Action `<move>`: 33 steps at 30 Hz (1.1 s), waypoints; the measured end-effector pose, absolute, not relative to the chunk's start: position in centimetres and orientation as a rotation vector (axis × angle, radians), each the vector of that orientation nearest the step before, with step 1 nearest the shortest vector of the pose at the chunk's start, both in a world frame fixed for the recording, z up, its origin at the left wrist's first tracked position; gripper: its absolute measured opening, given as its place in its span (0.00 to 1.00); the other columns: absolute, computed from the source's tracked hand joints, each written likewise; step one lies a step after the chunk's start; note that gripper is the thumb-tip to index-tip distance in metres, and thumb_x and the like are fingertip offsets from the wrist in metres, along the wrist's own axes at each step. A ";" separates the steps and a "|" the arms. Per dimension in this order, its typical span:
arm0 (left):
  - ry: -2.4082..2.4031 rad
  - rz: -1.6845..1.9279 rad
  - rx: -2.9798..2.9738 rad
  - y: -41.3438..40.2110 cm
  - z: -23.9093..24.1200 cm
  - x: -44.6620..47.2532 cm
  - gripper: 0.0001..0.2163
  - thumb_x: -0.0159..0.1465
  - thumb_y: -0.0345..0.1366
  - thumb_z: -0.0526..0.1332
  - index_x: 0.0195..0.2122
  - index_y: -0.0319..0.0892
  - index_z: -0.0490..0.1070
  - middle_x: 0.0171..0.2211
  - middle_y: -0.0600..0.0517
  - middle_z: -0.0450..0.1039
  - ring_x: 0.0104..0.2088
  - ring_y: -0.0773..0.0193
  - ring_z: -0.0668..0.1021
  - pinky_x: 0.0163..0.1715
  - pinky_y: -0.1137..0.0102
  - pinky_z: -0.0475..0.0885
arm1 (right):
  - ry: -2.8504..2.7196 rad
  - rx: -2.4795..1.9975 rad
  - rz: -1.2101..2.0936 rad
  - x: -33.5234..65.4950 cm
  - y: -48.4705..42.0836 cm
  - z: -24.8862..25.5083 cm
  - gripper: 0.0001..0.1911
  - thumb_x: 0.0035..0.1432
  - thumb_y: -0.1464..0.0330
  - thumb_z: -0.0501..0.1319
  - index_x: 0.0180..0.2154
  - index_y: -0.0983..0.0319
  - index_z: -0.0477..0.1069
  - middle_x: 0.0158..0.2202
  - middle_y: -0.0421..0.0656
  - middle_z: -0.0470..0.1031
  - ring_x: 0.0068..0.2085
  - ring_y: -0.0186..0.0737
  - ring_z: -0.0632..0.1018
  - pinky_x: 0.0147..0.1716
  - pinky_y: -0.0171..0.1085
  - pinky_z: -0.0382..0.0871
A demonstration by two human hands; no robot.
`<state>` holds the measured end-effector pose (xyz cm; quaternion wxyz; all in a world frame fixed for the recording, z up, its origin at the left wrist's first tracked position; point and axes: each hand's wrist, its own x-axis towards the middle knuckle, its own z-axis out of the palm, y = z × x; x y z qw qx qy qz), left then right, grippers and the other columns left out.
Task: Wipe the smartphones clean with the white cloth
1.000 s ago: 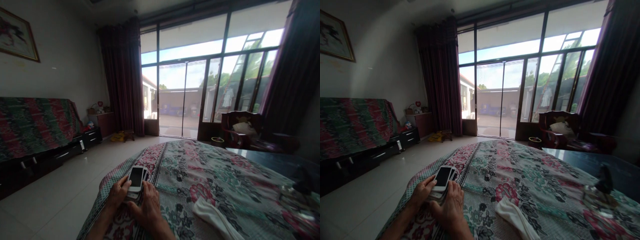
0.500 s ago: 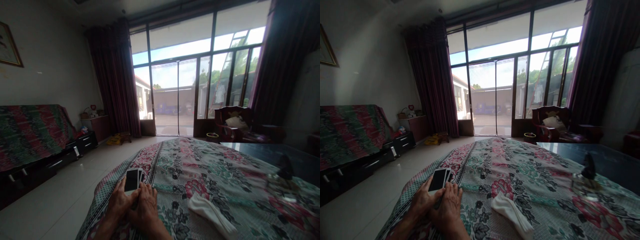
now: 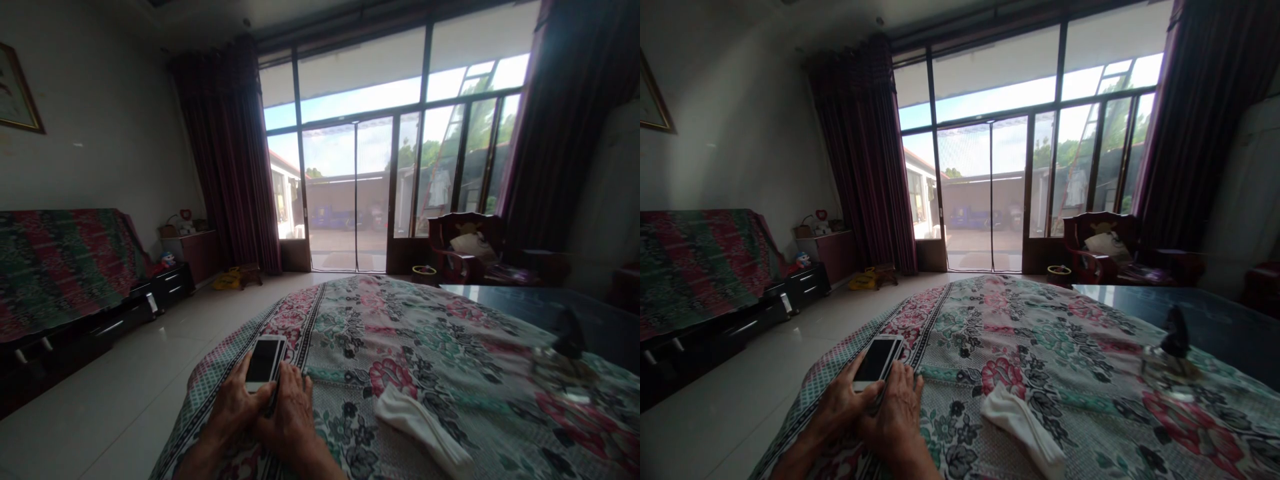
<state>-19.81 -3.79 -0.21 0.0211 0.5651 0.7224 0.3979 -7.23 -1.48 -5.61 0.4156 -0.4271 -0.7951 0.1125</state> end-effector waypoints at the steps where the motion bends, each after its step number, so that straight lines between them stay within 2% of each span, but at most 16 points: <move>1: 2.274 1.223 1.784 -3.8 -0.3 -19.7 0.33 0.52 0.45 0.62 0.57 0.32 0.64 0.57 0.37 0.68 0.59 0.44 0.68 0.59 0.56 0.63 | -1.985 -1.082 0.270 -7.3 -1.5 -5.7 0.41 0.46 0.68 0.61 0.62 0.63 0.56 0.59 0.57 0.65 0.61 0.63 0.64 0.57 0.64 0.54; 6: 2.413 1.085 1.891 -3.8 -0.9 -19.6 0.33 0.54 0.46 0.61 0.58 0.31 0.63 0.57 0.36 0.67 0.59 0.46 0.68 0.58 0.59 0.64 | -2.003 -1.060 0.266 -7.1 -1.4 -6.0 0.39 0.46 0.71 0.59 0.62 0.65 0.56 0.58 0.57 0.67 0.61 0.62 0.64 0.57 0.64 0.54; 10: 2.455 0.996 1.946 -3.5 -1.7 -19.5 0.34 0.55 0.47 0.59 0.58 0.29 0.62 0.58 0.34 0.65 0.60 0.47 0.68 0.59 0.59 0.64 | -2.048 -1.041 0.297 -6.8 -1.5 -5.4 0.42 0.43 0.72 0.58 0.63 0.69 0.55 0.60 0.60 0.63 0.61 0.62 0.63 0.57 0.64 0.54; 13: 2.468 0.974 1.969 -3.3 -2.0 -19.4 0.33 0.54 0.46 0.60 0.59 0.33 0.62 0.58 0.37 0.66 0.59 0.48 0.68 0.59 0.60 0.64 | -2.055 -1.051 0.318 -6.8 -1.6 -5.2 0.45 0.41 0.72 0.57 0.64 0.67 0.52 0.61 0.58 0.63 0.61 0.62 0.63 0.57 0.64 0.55; 18: 2.527 0.919 1.974 -3.2 -2.1 -19.1 0.33 0.56 0.46 0.58 0.59 0.31 0.60 0.57 0.37 0.67 0.58 0.48 0.69 0.58 0.61 0.65 | -2.008 -1.024 0.254 -7.0 -1.7 -6.0 0.45 0.45 0.74 0.56 0.66 0.62 0.47 0.61 0.55 0.62 0.63 0.59 0.61 0.58 0.63 0.55; 22: 2.570 0.871 1.989 -3.1 -2.0 -18.9 0.32 0.56 0.46 0.57 0.59 0.32 0.60 0.57 0.38 0.67 0.58 0.49 0.70 0.57 0.62 0.65 | -2.013 -0.990 0.254 -7.1 -1.7 -6.5 0.46 0.47 0.72 0.57 0.67 0.60 0.43 0.62 0.55 0.60 0.63 0.60 0.60 0.58 0.64 0.53; 26: 2.568 0.852 1.999 -3.2 -2.0 -19.1 0.33 0.57 0.49 0.54 0.59 0.30 0.60 0.56 0.35 0.68 0.57 0.47 0.71 0.57 0.61 0.65 | -2.054 -1.034 0.384 -6.7 -2.1 -5.4 0.45 0.47 0.68 0.58 0.66 0.64 0.44 0.63 0.57 0.58 0.64 0.60 0.58 0.59 0.64 0.49; 30: 2.591 0.898 2.020 -3.2 -2.5 -19.6 0.37 0.56 0.54 0.53 0.60 0.30 0.58 0.56 0.35 0.67 0.55 0.43 0.72 0.54 0.57 0.67 | -2.088 -1.041 0.526 -6.3 -2.1 -4.1 0.48 0.46 0.64 0.61 0.65 0.66 0.44 0.64 0.58 0.56 0.64 0.60 0.57 0.60 0.63 0.47; 33: 2.557 0.949 2.077 -3.1 -2.9 -19.8 0.36 0.56 0.54 0.52 0.59 0.30 0.59 0.55 0.34 0.68 0.54 0.43 0.73 0.52 0.57 0.68 | -2.151 -1.022 0.613 -6.0 -1.8 -3.7 0.52 0.45 0.62 0.63 0.66 0.67 0.40 0.66 0.59 0.51 0.66 0.61 0.53 0.61 0.63 0.46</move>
